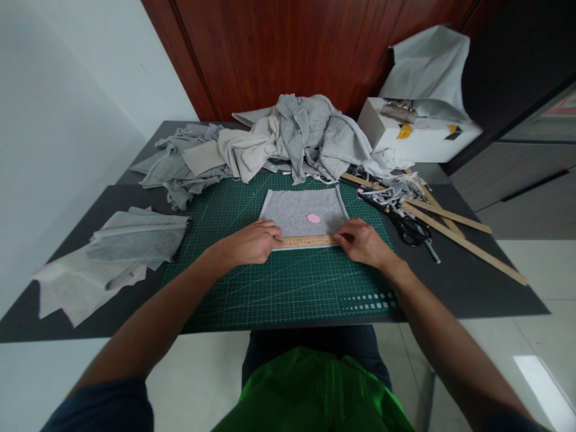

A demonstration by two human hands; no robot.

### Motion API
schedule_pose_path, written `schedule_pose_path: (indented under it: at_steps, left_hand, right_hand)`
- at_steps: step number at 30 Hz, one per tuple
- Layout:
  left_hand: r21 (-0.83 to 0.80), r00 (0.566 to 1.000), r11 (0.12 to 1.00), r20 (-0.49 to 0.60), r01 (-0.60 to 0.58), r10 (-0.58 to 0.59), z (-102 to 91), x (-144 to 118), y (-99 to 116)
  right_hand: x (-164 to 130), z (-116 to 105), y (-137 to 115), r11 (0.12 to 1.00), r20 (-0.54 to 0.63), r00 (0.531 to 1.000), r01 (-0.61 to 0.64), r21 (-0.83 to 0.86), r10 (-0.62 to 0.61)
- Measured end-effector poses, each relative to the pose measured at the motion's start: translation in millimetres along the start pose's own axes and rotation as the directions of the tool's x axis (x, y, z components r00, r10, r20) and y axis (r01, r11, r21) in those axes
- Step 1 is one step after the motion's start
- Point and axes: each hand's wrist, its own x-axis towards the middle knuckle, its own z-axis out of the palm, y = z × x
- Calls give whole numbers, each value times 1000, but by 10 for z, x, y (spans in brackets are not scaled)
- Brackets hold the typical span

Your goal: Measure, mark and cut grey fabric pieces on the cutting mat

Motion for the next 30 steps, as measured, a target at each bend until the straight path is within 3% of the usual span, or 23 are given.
schedule_pose_path:
  at_steps: [4,10,17,22,26,30]
  left_hand:
    - [-7,999,999,13,-31,31,-11,12,-125]
    - [-81,997,995,-46,59,-63,93,-53,-288]
    - [-189,992,976,-36,111,-119,200,-99,-413]
    - [-210,993,971,10,114,-115,219,-83,-470]
    - [-249,989,958,76,142,-127,218,-60,-507]
    - [-266,985,951,116,157,-130,228,-43,-542]
  right_hand:
    - [258,104,-63,997,-15,998,-68,-26,67]
    - [594,352,-170,982,-34,984,-179,-57,178]
    - [592,495,-176,968,-59,971,-236,-91,231]
    - [602,481,-229,962,-115,955,-272,18,272]
    - [546,398,-484,960,-192,944,-245,138,268]
    - [425,414,-945,974,-202,972,-74,213,118]
